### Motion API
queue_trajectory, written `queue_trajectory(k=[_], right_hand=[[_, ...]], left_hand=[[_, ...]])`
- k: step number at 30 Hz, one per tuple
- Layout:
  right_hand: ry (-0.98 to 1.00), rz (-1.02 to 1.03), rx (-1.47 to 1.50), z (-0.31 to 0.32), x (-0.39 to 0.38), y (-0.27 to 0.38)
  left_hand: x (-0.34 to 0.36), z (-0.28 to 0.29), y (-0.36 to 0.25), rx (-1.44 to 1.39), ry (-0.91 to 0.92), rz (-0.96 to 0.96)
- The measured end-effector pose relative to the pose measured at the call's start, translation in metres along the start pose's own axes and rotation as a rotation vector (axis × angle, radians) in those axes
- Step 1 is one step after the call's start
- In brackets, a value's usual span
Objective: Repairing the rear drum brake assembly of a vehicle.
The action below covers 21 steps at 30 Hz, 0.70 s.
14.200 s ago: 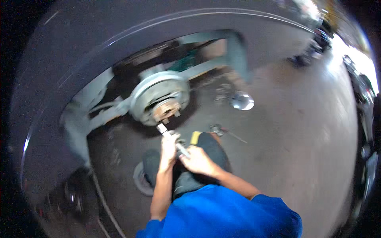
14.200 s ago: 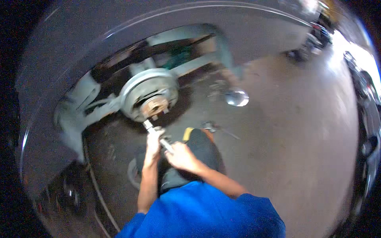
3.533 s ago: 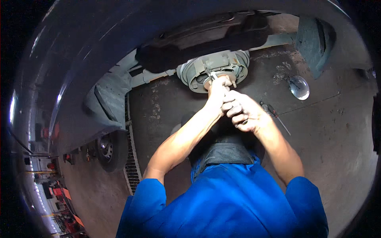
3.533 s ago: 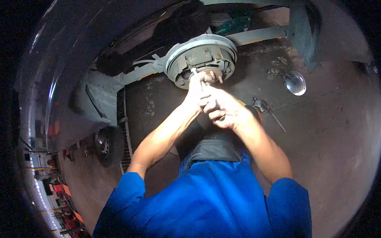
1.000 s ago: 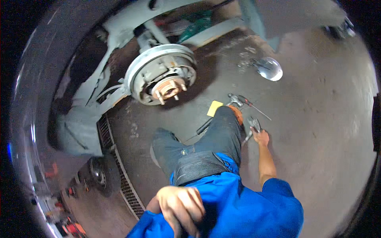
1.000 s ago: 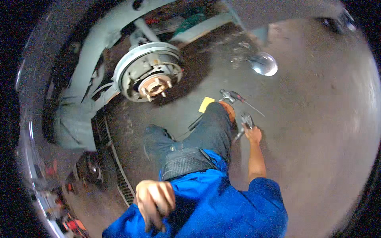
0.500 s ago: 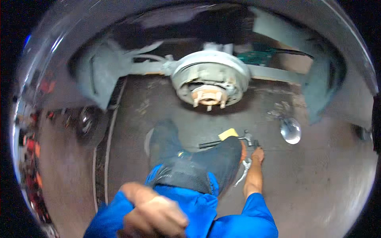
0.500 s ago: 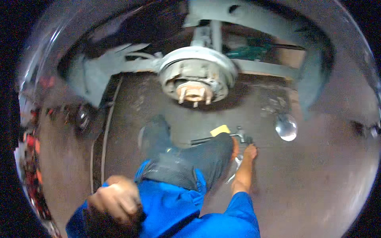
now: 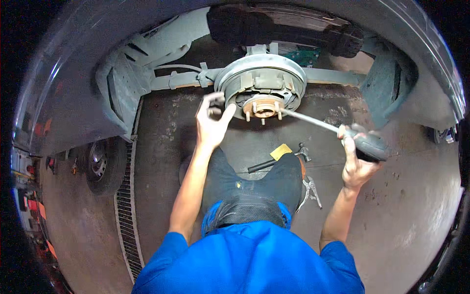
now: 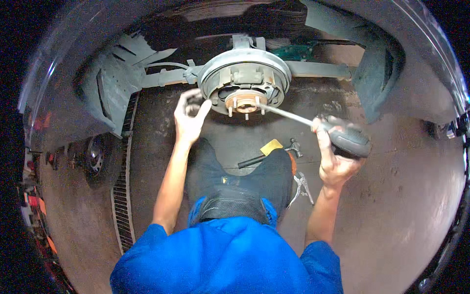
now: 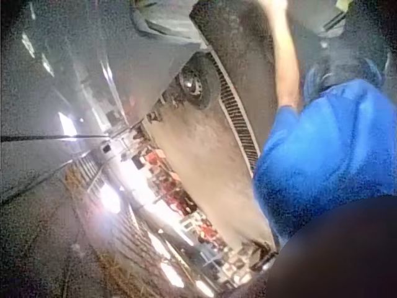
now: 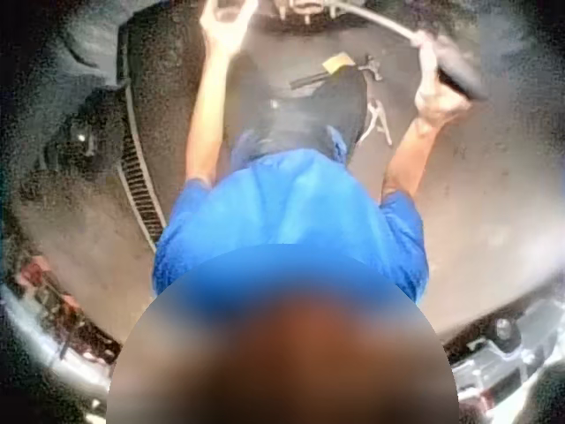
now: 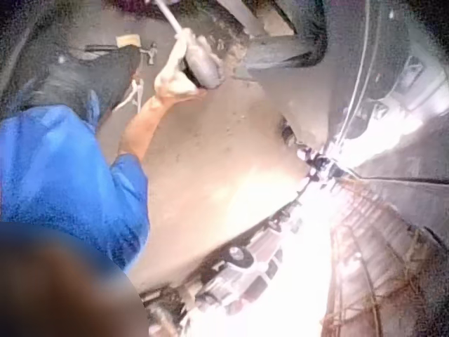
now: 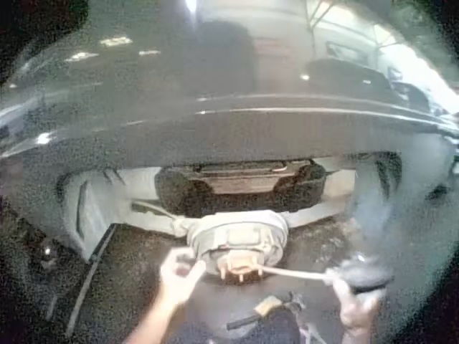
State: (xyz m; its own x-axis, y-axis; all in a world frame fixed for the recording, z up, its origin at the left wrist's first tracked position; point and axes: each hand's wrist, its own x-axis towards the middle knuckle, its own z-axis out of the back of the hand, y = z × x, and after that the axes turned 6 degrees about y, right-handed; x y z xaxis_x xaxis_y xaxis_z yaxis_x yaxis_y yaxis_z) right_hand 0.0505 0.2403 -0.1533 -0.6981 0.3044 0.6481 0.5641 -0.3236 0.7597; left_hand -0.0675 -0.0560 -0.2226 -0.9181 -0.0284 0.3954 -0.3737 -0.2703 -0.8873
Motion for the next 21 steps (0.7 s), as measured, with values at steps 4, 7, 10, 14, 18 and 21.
queue_trajectory(k=[4,7,10,14,18,21], right_hand=[[-0.078,0.105,0.122,-0.043,0.004,0.024],[-0.067,0.065,0.001,-0.055,0.003,0.008],[0.05,0.339,-0.486,-0.059,0.006,-0.006],[-0.004,0.064,0.062,-0.07,0.005,0.002],[0.209,0.103,-0.001,-0.061,0.02,0.001],[0.277,0.096,0.066,-0.058,0.04,-0.004]], left_hand=[[0.04,-0.008,0.023,0.133,0.101,-0.097],[0.059,-0.021,0.032,0.351,0.108,-0.311],[0.066,-0.028,0.035,0.434,0.084,-0.365],[0.068,-0.025,0.034,0.372,0.239,-0.207],[0.069,-0.028,0.045,0.412,0.191,-0.241],[0.07,-0.037,0.052,0.415,0.105,-0.311]])
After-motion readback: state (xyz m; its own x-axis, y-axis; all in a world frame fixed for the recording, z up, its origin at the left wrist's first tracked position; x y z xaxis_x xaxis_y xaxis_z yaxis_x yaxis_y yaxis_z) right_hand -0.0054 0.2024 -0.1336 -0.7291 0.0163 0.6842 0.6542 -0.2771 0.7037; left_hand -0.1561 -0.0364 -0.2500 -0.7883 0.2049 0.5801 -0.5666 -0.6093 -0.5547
